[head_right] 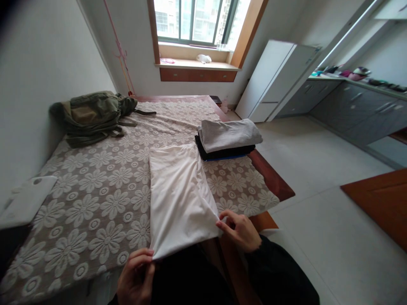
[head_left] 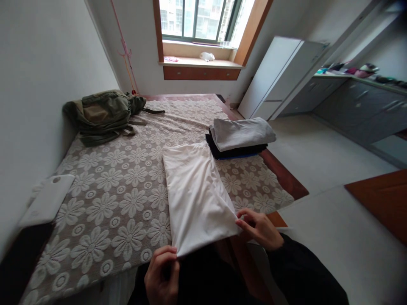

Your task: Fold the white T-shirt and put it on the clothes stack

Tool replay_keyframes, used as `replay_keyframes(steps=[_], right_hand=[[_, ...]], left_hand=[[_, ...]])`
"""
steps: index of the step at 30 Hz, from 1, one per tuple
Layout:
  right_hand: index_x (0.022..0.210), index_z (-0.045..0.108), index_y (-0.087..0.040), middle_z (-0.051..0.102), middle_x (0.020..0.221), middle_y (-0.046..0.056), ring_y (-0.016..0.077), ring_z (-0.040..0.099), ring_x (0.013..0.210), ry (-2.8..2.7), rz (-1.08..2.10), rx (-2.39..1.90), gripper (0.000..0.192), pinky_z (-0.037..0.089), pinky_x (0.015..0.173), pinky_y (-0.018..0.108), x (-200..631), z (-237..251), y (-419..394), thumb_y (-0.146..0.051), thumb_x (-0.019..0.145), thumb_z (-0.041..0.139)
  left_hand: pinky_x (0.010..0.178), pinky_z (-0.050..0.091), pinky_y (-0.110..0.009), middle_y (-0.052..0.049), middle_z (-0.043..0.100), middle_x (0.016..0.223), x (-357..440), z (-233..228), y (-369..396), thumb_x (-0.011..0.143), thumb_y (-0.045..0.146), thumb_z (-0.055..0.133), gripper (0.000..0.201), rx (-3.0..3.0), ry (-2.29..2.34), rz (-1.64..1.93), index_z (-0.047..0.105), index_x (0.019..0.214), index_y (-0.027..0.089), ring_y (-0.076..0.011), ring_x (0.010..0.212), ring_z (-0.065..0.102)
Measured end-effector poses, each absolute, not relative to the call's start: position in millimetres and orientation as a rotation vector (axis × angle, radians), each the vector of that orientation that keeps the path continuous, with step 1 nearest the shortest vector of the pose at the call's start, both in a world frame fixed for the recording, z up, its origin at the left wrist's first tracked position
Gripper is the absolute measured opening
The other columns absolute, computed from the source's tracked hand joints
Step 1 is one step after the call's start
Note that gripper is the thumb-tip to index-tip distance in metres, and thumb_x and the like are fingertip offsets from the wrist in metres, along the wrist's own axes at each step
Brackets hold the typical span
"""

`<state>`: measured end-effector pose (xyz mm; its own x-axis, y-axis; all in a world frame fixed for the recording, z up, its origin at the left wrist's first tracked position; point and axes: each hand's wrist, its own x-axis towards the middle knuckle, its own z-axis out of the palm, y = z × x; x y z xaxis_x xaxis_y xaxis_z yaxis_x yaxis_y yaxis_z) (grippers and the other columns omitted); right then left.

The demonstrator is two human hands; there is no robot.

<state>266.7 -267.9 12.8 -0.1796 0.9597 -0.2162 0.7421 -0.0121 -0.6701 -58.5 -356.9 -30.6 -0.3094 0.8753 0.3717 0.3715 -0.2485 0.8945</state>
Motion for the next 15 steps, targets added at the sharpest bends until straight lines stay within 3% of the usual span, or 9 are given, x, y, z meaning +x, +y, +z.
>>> replay_keyframes(steps=[6,10,15], right_hand=[[0.07,0.054,-0.021,0.05,0.061,-0.003,0.0129,0.044,0.058,-1.779,1.1,-1.65,0.045,0.033,0.056,0.027,254.3,7.9,-277.6,-0.06,0.093,0.057],[0.075,0.056,-0.021,0.051,0.064,-0.003,0.013,0.044,0.059,-1.562,1.209,-1.694,0.047,0.034,0.055,0.026,264.1,-4.6,-288.1,-0.065,0.091,0.057],[0.076,0.058,-0.022,0.058,0.067,-0.002,0.015,0.052,0.064,-1.601,1.077,-1.785,0.044,0.041,0.061,0.027,261.3,-13.3,-301.5,-0.063,0.091,0.058]], left_hand=[[0.075,0.058,-0.026,-0.001,0.072,0.09,-63.5,-28.8,-356.6,0.085,0.015,0.072,0.01,1.578,1.585,1.614,0.075,0.083,0.025,-0.0161,0.078,0.07],[0.073,0.058,-0.026,0.0,0.071,0.085,-62.6,-30.1,-358.5,0.083,0.018,0.075,0.008,1.505,1.618,1.673,0.076,0.079,0.025,-0.0154,0.074,0.069],[0.069,0.058,-0.024,0.0,0.07,0.08,-64.8,-34.1,-362.4,0.084,0.019,0.075,0.008,1.51,1.592,1.622,0.074,0.077,0.024,-0.0156,0.071,0.069]])
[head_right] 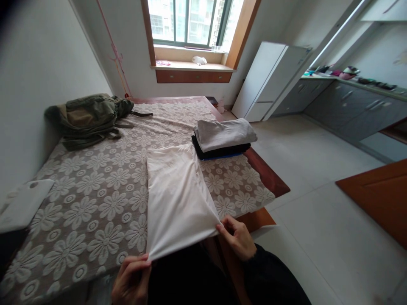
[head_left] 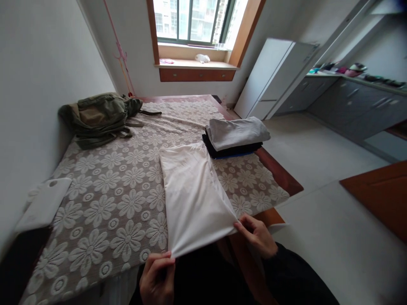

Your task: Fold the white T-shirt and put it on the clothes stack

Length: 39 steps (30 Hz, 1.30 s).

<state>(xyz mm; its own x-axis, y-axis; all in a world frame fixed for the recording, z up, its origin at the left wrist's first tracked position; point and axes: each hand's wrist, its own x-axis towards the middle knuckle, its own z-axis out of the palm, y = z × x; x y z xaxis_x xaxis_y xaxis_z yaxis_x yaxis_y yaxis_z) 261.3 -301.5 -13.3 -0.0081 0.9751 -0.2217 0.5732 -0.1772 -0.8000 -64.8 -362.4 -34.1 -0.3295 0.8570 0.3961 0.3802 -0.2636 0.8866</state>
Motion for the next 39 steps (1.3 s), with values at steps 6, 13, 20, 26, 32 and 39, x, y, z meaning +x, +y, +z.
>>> replay_keyframes(steps=[6,13,20,26,32,39], right_hand=[[0.074,0.053,-0.022,0.054,0.067,-0.002,0.016,0.053,0.064,-1.427,1.093,-1.749,0.046,0.044,0.059,0.028,246.2,-12.1,-311.2,-0.065,0.09,0.058],[0.1,0.047,-0.027,0.06,0.074,-0.003,0.0162,0.059,0.057,-1.096,1.412,-1.524,0.043,0.05,0.052,0.028,228.6,-16.3,-321.2,-0.063,0.086,0.067],[0.142,0.051,-0.024,0.072,0.116,0.01,0.0253,0.072,0.097,-1.565,1.24,-1.46,0.06,0.059,0.087,0.037,240.3,-16.2,-327.4,-0.039,0.087,0.071],[0.132,0.065,-0.026,0.078,0.104,0.007,0.0222,0.075,0.085,-1.858,0.989,-1.409,0.045,0.061,0.075,0.03,252.2,-20.3,-320.6,-0.022,0.09,0.053],[0.106,0.076,-0.03,0.08,0.094,0.003,0.0241,0.076,0.079,-1.87,0.581,-1.414,0.032,0.062,0.072,0.032,263.9,-19.1,-308.4,-0.021,0.083,0.056],[0.102,0.079,-0.032,0.074,0.082,0.005,0.0238,0.071,0.076,-1.904,0.413,-1.229,0.025,0.058,0.065,0.035,255.5,4.0,-295.7,-0.024,0.09,0.058]], left_hand=[[0.07,0.056,-0.026,0.001,0.065,0.074,-60.1,-32.5,-367.7,0.085,0.028,0.075,0.015,1.151,1.578,1.68,0.068,0.074,0.022,-0.0164,0.071,0.067],[0.074,0.061,-0.029,-0.005,0.071,0.087,-60.8,-24.8,-369.6,0.091,0.027,0.066,0.01,1.192,1.538,1.655,0.071,0.085,0.021,-0.0202,0.081,0.071],[0.086,0.064,-0.031,-0.011,0.073,0.125,-72.7,-29.2,-359.1,0.095,0.021,0.059,0.028,1.519,1.373,1.396,0.07,0.121,0.023,-0.0261,0.115,0.07],[0.076,0.065,-0.025,-0.008,0.079,0.101,-75.6,-17.7,-357.0,0.098,0.023,0.057,0.017,1.506,1.248,1.341,0.074,0.096,0.023,-0.0211,0.09,0.077],[0.076,0.065,-0.027,-0.01,0.078,0.109,-61.3,2.2,-356.5,0.097,0.03,0.06,0.016,1.293,1.415,1.476,0.072,0.089,0.022,-0.0236,0.095,0.077],[0.083,0.064,-0.026,-0.006,0.075,0.121,-77.7,4.9,-331.2,0.087,0.013,0.064,0.039,1.656,1.402,1.191,0.069,0.124,0.026,-0.0236,0.109,0.073]])
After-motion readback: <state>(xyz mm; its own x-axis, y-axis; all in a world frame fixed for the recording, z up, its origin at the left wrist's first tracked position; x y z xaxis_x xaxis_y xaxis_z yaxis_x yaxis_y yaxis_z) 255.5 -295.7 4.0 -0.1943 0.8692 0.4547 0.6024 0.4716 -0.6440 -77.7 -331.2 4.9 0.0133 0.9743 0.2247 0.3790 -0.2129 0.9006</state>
